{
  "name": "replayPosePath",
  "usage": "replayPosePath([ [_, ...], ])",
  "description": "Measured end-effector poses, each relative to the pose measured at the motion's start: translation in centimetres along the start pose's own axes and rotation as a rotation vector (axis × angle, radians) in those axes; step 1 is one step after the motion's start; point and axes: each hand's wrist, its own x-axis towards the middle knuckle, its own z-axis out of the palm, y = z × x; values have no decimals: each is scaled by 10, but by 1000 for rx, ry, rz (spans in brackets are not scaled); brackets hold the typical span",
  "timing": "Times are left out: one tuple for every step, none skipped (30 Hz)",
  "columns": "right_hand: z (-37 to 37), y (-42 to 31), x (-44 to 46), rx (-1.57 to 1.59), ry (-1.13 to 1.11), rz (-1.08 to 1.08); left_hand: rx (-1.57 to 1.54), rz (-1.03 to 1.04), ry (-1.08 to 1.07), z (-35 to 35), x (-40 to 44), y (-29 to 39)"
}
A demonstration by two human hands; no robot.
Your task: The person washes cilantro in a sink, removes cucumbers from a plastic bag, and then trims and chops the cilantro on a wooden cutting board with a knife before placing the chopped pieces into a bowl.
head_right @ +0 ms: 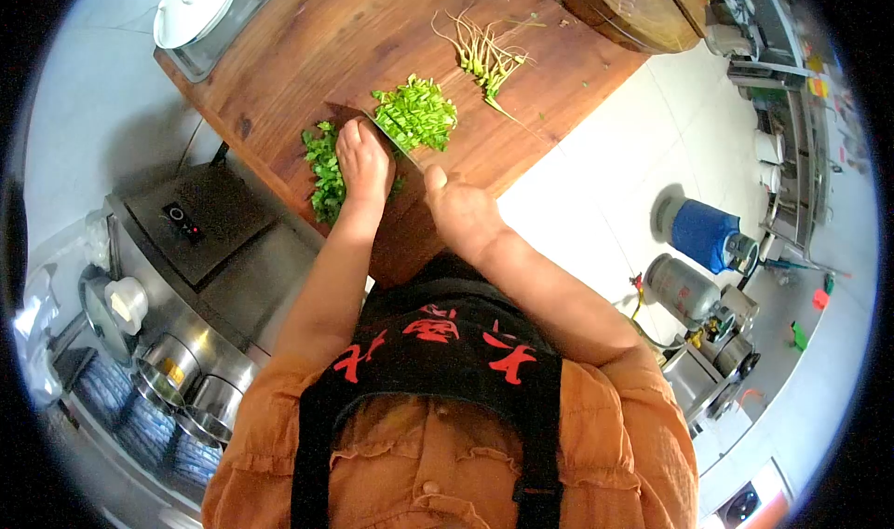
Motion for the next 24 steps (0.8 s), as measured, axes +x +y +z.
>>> replayPosePath([
  [-1, 0, 1, -7, 1, -5, 40, 45, -61, -11, 5, 0],
  [-1, 1, 0, -13, -3, -8, 42, 53, -111, -24, 8, 2],
  [-1, 1, 0, -11, -21, -1, 45, 57, -161, -35, 9, 4],
  [-1, 1, 1, -12, -38, 3, 49, 60, -207, -41, 10, 3],
  [-3, 1, 3, -14, -53, 4, 33, 72, -165, -41, 9, 0],
  [-4, 0, 3, 1, -41, 1, -35, 45, -157, -37, 7, -5],
  [-6, -1, 2, 16, -32, 0, -104, 17, -148, -32, 3, -10],
  [-7, -1, 3, 31, -23, -2, -173, -11, -140, -26, 1, -14],
  [-9, -1, 6, 33, -45, 4, -198, -28, -53, -24, 3, -14],
  [-9, 0, 10, 38, -69, 12, -201, -22, -53, -22, 5, -14],
  [-8, 0, 12, 43, -99, 20, -204, -19, -59, -21, 5, -15],
  [-2, 2, 15, 61, -71, -1, -205, -18, -65, -21, 3, -15],
  [10, 6, 22, 79, -34, -23, -206, -23, -82, -22, 4, -15],
  [20, 9, 30, 97, 12, -44, -207, -27, -77, -21, 4, -15],
  [27, 10, 35, 82, 30, -32, -208, -30, -71, -19, 3, -16],
  [34, 9, 38, 68, 48, -17, -209, -30, -67, -18, 1, -15],
  [39, 10, 42, 55, 70, -4, -200, -18, -36, -15, 1, -15],
  [37, 11, 46, 67, 76, 1, -217, -22, -7, -15, 3, -16],
  [35, 12, 45, 82, 78, 12, -238, -25, 14, -16, 1, -15],
  [34, 14, 42, 94, 84, 27, -264, -25, 37, -17, 0, -14],
  [33, 14, 37, 95, 163, -16, -234, -20, 53, -18, 0, -13],
  [30, 16, 33, 91, 199, -41, -230, -10, 61, -17, 3, -13],
  [27, 16, 25, 90, 225, -66, -223, -7, 60, -17, 2, -13],
  [22, 13, 15, 95, 249, -82, -219, 1, 51, -19, 0, -14],
])
